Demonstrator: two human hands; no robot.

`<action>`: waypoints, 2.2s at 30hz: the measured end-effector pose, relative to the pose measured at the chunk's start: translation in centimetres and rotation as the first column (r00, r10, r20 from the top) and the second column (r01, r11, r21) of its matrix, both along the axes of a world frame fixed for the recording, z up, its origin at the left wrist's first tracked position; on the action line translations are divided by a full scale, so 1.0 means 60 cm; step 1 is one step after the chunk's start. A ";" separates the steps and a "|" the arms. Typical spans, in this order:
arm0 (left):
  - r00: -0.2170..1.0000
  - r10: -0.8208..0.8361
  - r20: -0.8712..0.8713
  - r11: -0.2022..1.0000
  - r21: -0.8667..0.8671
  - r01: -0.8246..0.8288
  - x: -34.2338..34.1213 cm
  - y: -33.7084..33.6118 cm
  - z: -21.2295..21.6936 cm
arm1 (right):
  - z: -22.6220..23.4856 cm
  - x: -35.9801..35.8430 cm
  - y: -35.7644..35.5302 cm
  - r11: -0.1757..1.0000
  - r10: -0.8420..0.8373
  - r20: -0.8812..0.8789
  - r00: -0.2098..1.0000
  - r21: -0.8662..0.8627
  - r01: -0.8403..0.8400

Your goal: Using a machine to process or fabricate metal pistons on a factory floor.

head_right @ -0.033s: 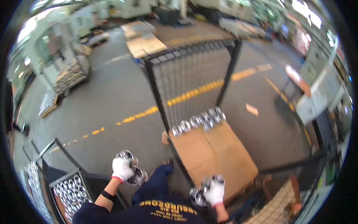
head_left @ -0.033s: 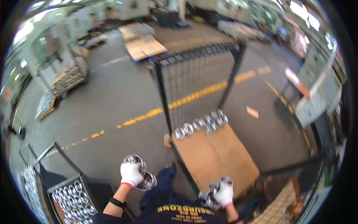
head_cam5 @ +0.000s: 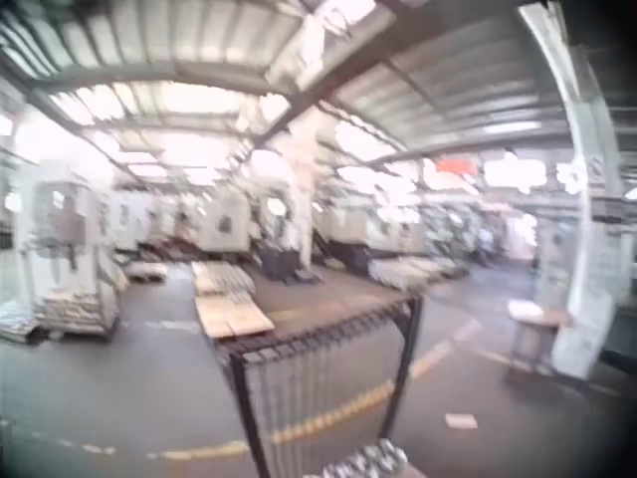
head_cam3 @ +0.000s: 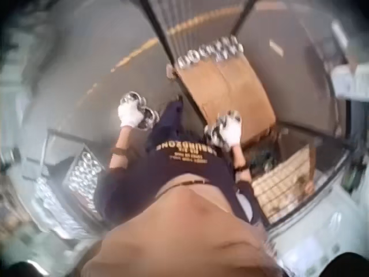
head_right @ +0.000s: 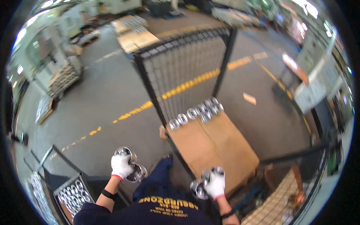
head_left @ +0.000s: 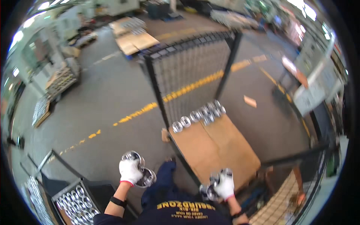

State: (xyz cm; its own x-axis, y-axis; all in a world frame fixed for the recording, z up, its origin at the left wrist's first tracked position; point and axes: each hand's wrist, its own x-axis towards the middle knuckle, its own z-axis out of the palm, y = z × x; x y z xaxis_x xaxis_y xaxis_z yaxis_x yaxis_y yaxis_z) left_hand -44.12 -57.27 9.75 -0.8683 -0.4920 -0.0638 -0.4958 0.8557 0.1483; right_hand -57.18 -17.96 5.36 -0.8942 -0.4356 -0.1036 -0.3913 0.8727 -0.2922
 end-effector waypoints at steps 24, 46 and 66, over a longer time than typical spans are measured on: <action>0.711 -0.686 0.155 0.722 0.259 0.641 -0.481 -0.007 -0.510 | -0.639 -0.517 -0.309 0.979 -0.137 0.293 0.946 0.185 0.084; 0.828 -0.413 0.378 0.911 0.188 0.368 -0.625 0.105 -0.838 | -0.826 -0.659 -0.369 0.974 -0.196 -0.025 0.980 0.111 0.198; 0.934 -0.350 0.073 0.884 0.355 0.304 -0.659 0.145 -0.807 | -0.894 -0.355 -0.357 0.333 -0.735 0.678 -0.010 0.375 0.865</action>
State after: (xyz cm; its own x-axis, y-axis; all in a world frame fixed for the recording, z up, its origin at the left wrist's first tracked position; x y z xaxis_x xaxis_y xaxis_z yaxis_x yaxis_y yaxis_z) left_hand -83.67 -48.58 -38.65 -0.9484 -0.1111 -0.2970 -0.2307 0.8843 0.4059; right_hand -78.51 -39.37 -48.27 -0.3157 0.4510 -0.8348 0.9055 0.4060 -0.1231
